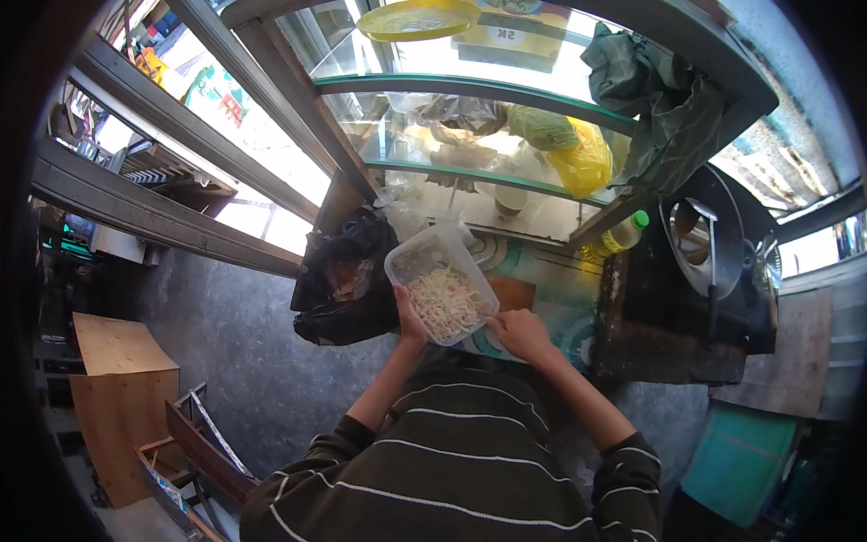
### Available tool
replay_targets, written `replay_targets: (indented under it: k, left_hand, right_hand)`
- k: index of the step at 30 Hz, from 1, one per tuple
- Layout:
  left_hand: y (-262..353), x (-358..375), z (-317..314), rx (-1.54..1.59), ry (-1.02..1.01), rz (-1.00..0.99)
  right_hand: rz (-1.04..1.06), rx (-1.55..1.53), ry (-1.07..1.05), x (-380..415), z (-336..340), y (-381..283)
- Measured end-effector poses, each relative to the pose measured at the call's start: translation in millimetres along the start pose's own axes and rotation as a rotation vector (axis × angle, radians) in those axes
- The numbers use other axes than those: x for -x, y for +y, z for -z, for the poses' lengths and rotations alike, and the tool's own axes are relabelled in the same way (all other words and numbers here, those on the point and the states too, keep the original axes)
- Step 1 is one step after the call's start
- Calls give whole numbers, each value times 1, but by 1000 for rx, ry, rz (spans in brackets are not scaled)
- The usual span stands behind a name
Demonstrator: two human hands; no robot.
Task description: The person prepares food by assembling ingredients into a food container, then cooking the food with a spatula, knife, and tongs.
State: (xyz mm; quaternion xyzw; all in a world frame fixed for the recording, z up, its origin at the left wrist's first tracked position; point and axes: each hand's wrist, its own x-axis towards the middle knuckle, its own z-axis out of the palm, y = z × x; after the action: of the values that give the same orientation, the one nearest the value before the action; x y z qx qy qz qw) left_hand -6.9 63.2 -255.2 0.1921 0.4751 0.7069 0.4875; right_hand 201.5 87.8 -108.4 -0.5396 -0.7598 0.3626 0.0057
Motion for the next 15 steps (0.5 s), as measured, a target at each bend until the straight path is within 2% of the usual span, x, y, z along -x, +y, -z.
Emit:
replay_targets:
  k: [2, 3, 5, 6, 8, 9, 11, 12, 14, 15]
  left_hand:
    - [-12, -4, 20, 425, -126, 187]
    - [-11, -2, 24, 396, -32, 181]
    - [-6, 5, 32, 416, -56, 197]
    - [-2, 8, 34, 430, -76, 225]
    - [3, 17, 40, 426, -59, 233]
    - [3, 21, 44, 399, -39, 256]
    - [12, 27, 44, 381, -17, 261]
    - [19, 33, 42, 415, -36, 301]
    - [22, 40, 44, 454, -46, 326]
    - [14, 43, 51, 476, -7, 359]
  right_hand:
    - [-138, 99, -106, -5, 34, -31]
    - [-127, 106, -101, -16, 40, -33]
    - [-49, 71, 159, -40, 53, -31]
    - [-38, 76, 166, -60, 55, -26]
    - [39, -204, 310, -112, 44, -6]
    - [52, -202, 312, -142, 35, 6]
    - [-79, -478, 266, -197, 23, 21]
    - [-63, -471, 263, -210, 27, 15]
    - [-311, -727, 103, -232, 29, 1]
    - [-276, -756, 80, -240, 29, 0]
